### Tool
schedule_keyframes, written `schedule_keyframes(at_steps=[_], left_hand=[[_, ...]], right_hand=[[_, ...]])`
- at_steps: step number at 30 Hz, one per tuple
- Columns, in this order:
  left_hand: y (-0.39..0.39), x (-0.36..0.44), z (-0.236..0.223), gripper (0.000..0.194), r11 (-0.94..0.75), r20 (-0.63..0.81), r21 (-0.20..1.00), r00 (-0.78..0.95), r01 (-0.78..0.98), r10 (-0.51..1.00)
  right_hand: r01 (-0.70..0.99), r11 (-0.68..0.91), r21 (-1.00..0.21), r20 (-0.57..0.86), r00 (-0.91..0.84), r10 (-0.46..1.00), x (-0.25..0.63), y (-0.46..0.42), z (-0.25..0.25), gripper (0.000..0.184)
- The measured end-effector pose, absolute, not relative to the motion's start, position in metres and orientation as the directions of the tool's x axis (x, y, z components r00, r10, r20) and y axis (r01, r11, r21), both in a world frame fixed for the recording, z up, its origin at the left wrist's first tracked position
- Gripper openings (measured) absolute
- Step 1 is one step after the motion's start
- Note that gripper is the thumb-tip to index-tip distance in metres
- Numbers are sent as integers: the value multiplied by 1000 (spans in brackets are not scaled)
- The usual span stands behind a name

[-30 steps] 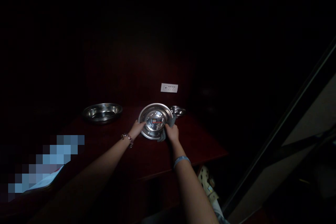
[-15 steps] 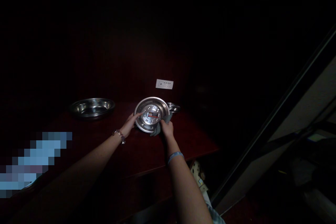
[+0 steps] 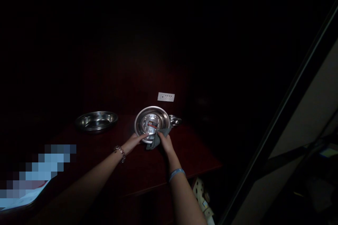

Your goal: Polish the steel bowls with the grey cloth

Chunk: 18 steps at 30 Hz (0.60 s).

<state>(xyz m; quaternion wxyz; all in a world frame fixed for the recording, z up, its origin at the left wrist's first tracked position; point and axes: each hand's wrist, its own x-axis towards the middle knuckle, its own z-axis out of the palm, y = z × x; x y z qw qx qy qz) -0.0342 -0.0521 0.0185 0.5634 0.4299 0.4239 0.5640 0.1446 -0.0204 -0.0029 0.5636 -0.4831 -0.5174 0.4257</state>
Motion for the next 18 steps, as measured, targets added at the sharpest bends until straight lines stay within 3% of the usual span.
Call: schedule_keyframes(at_steps=[5,11,18], left_hand=[[-39,-36,14,27,-97,63,950,-121,-298,991],[-27,-38,12,21,-120,57,958,-236,-259,970],[-21,-46,7,35,-140,94,980,-289,-142,953]], right_hand=[[14,197,-980,197,-5,980,143,-16,-15,32],[48,173,-984,173,0,985,143,-15,-15,31],[63,174,-983,174,-4,985,142,-26,-8,24]])
